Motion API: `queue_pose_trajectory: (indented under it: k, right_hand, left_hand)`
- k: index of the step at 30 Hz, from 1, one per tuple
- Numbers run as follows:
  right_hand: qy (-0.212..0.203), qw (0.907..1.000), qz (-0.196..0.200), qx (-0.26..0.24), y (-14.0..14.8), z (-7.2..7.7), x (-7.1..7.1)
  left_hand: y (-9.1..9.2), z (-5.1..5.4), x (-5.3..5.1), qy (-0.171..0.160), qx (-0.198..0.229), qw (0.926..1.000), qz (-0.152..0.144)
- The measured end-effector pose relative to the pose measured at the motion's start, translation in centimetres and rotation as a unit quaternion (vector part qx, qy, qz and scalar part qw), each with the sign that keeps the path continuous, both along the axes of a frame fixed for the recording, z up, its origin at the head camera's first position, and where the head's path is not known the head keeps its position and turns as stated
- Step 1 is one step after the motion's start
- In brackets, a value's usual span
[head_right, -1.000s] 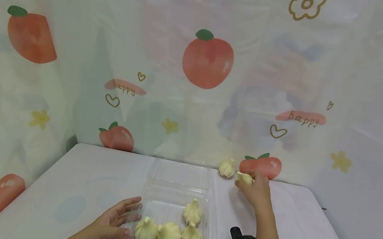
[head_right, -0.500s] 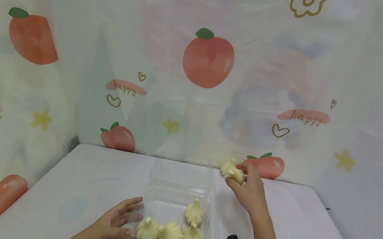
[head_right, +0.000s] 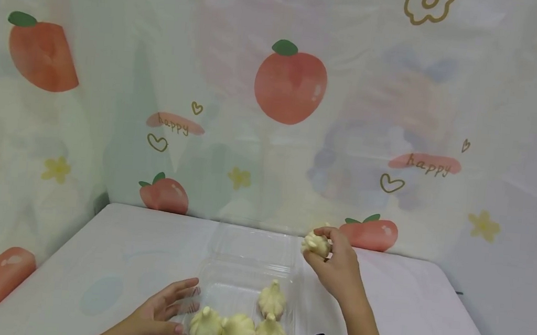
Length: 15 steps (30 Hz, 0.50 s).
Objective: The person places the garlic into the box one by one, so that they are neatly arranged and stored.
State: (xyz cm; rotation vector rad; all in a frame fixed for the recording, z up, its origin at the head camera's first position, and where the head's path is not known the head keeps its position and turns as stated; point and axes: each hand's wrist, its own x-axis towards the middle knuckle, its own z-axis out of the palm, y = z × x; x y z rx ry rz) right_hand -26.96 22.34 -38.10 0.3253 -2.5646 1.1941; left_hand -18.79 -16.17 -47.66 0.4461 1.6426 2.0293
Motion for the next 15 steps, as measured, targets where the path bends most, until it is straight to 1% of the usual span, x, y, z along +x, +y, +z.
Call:
queue_pose_trajectory:
  k: [7,15]
  right_hand:
    - [0.009,0.9997,0.024,-0.004,-0.8,0.3,0.3]
    - [0.003,0.9989,0.044,-0.016,-1.8,0.8,0.8]
  left_hand:
    - [0.0,0.2,0.1,-0.001,-0.001,1.0,0.001]
    - [0.0,0.2,0.1,0.0,0.0,1.0,0.001]
